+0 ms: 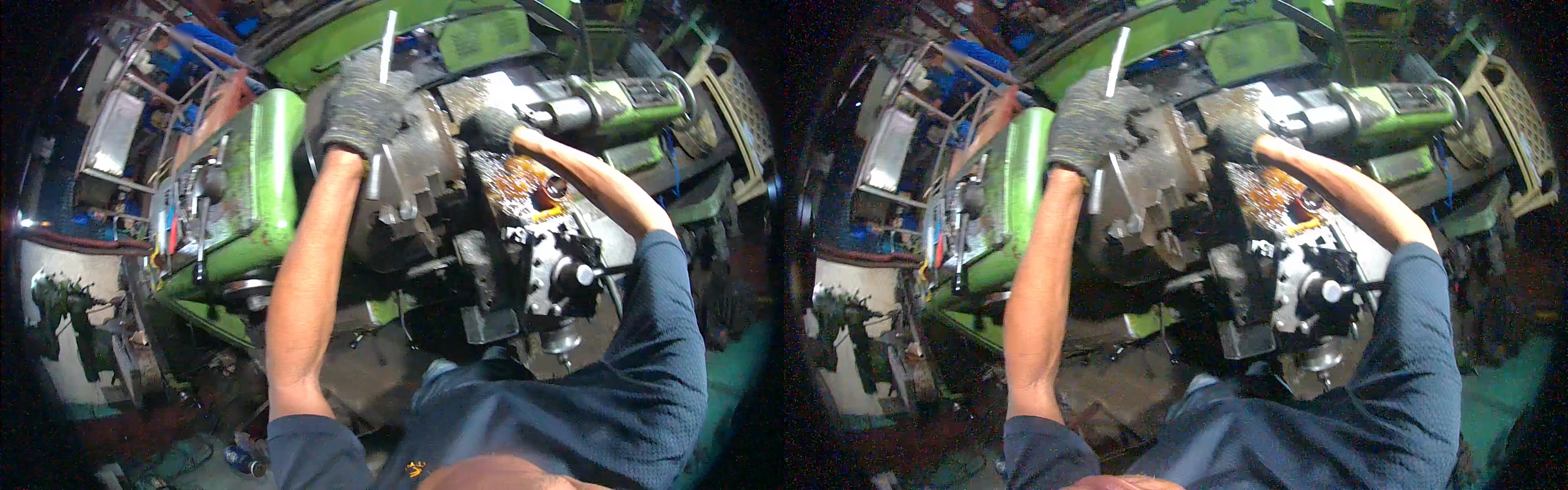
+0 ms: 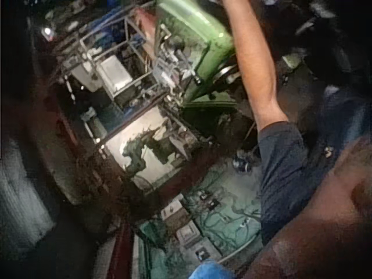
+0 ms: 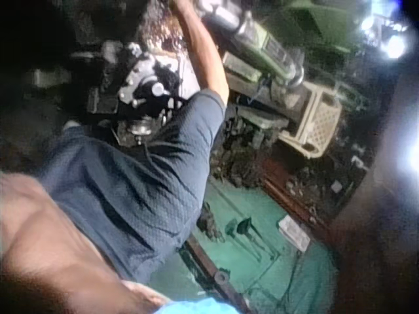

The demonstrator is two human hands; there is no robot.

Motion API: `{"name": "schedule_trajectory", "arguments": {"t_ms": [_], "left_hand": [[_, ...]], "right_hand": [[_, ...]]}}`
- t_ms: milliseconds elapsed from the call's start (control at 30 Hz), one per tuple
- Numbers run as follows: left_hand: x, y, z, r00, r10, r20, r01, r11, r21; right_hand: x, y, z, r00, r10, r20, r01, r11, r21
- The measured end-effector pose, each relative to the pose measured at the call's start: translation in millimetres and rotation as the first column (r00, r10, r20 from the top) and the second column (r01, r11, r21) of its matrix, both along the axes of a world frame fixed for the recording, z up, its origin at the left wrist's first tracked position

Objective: The person operates a green metal lathe, using a brush to apply lubricant to the workpiece and adjusting the machine's controls. They manipulate the tool post and levers while the lathe spins, generating metal shavings.

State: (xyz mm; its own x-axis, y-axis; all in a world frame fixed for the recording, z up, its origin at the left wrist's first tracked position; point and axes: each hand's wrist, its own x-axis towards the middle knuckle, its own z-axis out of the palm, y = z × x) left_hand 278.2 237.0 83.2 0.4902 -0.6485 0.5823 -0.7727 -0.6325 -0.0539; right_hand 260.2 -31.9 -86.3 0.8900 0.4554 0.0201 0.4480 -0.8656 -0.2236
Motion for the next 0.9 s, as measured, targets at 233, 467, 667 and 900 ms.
{"name": "schedule_trajectory", "arguments": {"t_ms": [233,467,667,900], "left_hand": [[-22.7,-9.0,21.4,0.846,0.060,-0.530,-0.226,0.941,-0.253],[-9.2,-10.9,17.7,0.932,-0.029,-0.362,-0.079,0.957,-0.279],[-18.2,-7.1,22.0,0.855,-0.046,-0.517,-0.117,0.953,-0.279],[-18.3,-3.5,23.1,0.772,-0.068,-0.632,-0.174,0.934,-0.313]], "right_hand": [[-20.6,-8.7,19.4,0.994,-0.010,0.107,-0.015,0.974,0.228],[-30.2,-26.0,20.5,0.998,-0.057,-0.026,0.054,0.993,-0.101],[-19.4,-24.5,5.0,0.999,0.042,0.013,-0.043,0.992,0.121],[-20.6,-9.5,19.3,0.986,0.000,-0.168,0.001,1.000,0.004]]}}
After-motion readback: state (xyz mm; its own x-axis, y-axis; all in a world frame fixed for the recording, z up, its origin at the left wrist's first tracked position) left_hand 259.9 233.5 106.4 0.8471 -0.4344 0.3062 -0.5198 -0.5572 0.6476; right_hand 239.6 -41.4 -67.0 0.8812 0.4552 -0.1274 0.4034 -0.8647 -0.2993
